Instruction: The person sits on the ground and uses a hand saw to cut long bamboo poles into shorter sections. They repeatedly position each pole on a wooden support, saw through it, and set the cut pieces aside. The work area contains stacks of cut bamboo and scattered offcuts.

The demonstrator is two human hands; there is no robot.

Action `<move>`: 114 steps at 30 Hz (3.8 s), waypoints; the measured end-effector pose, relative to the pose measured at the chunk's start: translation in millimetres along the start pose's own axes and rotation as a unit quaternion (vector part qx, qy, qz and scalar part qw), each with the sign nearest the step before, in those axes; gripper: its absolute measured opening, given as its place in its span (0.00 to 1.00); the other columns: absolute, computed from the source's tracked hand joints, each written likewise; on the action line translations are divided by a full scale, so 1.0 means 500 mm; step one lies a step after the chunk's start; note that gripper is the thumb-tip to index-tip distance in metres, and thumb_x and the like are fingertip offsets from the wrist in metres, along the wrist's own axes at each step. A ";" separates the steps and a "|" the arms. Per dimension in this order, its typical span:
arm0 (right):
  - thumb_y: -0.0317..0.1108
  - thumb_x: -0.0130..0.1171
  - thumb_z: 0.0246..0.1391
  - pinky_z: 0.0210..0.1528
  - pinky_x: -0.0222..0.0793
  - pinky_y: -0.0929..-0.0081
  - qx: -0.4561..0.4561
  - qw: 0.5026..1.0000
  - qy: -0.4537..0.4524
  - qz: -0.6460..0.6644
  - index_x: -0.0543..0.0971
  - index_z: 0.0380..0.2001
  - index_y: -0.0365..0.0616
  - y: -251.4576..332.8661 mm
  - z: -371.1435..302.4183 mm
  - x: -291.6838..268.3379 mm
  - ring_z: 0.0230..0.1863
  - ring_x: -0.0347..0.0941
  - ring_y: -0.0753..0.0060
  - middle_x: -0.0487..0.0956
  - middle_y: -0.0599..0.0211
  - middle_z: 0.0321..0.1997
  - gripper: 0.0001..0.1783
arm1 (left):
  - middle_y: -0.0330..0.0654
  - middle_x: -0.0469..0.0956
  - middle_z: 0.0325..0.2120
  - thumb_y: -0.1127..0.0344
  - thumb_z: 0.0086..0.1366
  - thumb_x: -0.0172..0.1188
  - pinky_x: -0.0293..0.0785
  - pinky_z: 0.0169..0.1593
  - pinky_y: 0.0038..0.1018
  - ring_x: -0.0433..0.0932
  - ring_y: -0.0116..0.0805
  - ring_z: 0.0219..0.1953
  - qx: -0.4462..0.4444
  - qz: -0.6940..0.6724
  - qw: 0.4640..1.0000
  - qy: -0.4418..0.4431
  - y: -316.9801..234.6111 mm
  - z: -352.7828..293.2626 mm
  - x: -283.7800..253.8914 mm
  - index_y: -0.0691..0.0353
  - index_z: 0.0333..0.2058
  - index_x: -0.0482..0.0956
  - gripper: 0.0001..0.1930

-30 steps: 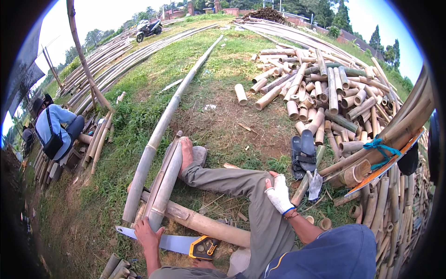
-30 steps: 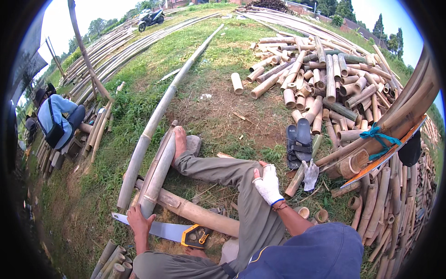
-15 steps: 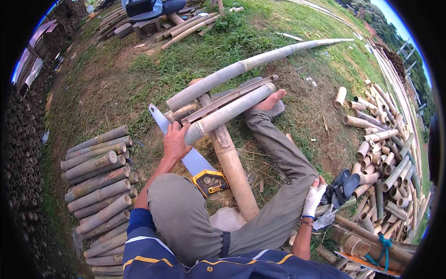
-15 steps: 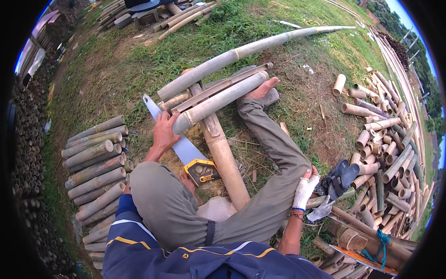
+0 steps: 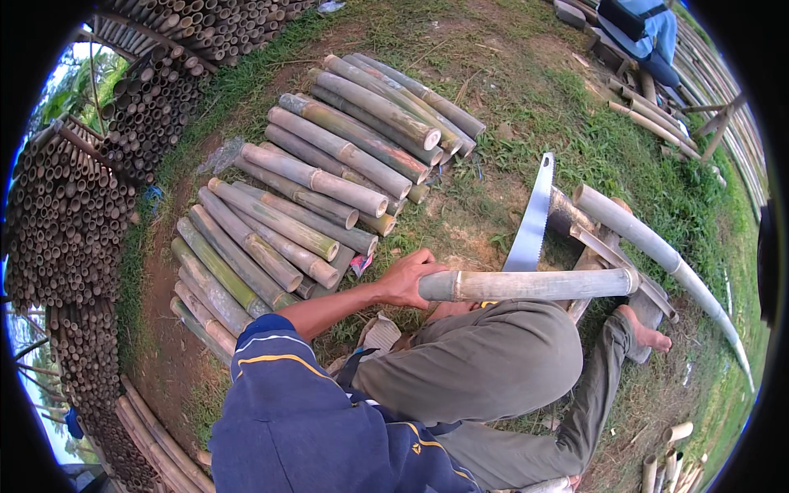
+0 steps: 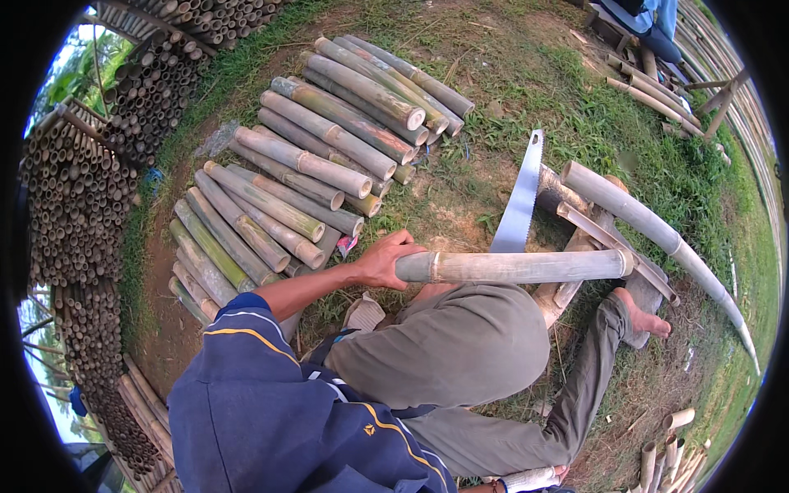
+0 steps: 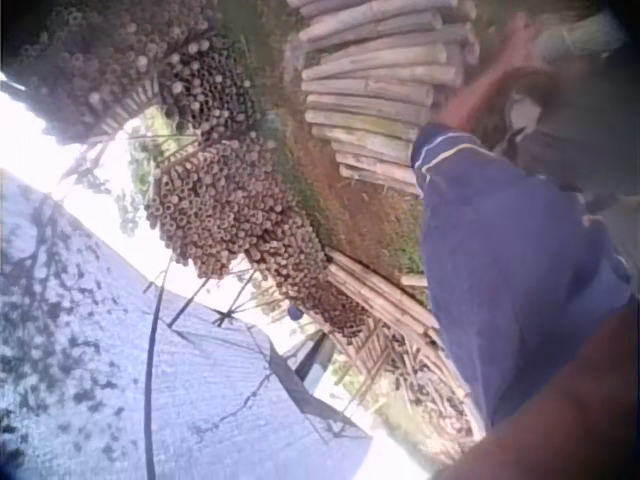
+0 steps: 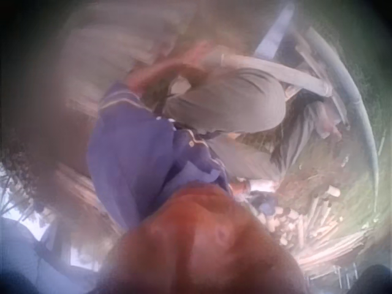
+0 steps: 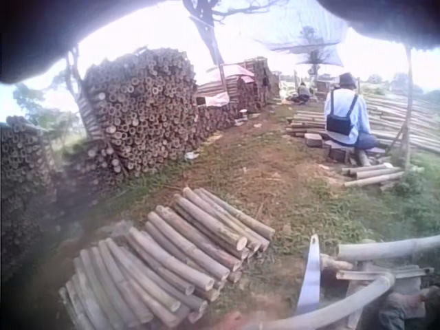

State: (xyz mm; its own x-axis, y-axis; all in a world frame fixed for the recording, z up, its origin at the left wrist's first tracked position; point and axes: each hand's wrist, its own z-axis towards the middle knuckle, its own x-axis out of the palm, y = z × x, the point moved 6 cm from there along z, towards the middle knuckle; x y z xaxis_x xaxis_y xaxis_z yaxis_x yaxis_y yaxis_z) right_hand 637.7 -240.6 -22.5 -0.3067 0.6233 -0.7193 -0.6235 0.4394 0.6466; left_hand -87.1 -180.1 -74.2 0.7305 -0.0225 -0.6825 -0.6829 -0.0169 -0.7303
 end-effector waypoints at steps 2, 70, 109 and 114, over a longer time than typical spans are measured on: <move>0.49 0.47 0.86 0.76 0.67 0.56 -0.044 0.998 0.053 -0.005 0.75 0.72 0.28 0.077 0.016 0.080 0.69 0.75 0.47 0.78 0.38 0.73 0.33 | 0.44 0.75 0.55 0.53 0.45 0.84 0.77 0.64 0.43 0.78 0.49 0.60 -0.089 -0.016 0.996 -0.006 0.035 -0.176 -0.050 0.52 0.69 0.83 0.48; 0.40 0.51 0.85 0.75 0.65 0.62 0.061 0.986 0.003 0.154 0.75 0.68 0.32 0.006 -0.045 0.040 0.65 0.73 0.61 0.78 0.53 0.65 0.23 | 0.58 0.75 0.67 0.26 0.59 0.77 0.69 0.76 0.54 0.71 0.60 0.74 0.233 0.252 0.926 -0.154 -0.301 0.752 0.013 0.58 0.75 0.72 0.55; 0.22 0.64 0.64 0.68 0.82 0.36 0.246 0.441 0.442 0.742 0.75 0.69 0.48 0.686 -0.080 0.535 0.58 0.85 0.35 0.82 0.52 0.59 0.31 | 0.61 0.91 0.45 0.45 0.52 0.82 0.85 0.56 0.51 0.90 0.63 0.49 0.064 0.199 0.971 0.119 -0.266 0.628 0.087 0.60 0.59 0.82 0.40; 0.41 0.71 0.68 0.58 0.85 0.45 0.039 0.649 0.487 0.582 0.57 0.82 0.54 0.660 -0.092 0.427 0.48 0.87 0.50 0.80 0.59 0.53 0.47 | 0.57 0.91 0.44 0.49 0.53 0.82 0.85 0.54 0.51 0.90 0.61 0.47 0.073 0.195 0.976 0.061 -0.156 0.489 -0.023 0.57 0.57 0.82 0.35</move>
State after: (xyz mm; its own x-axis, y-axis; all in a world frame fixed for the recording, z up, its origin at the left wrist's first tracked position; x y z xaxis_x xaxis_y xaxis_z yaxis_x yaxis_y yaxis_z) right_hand 333.2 7.6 25.6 -0.8708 -0.1264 0.4752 0.4666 0.0924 0.8796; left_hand -40.8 66.0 -16.1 0.4027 -0.1178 -0.9077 -0.8948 0.1583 -0.4175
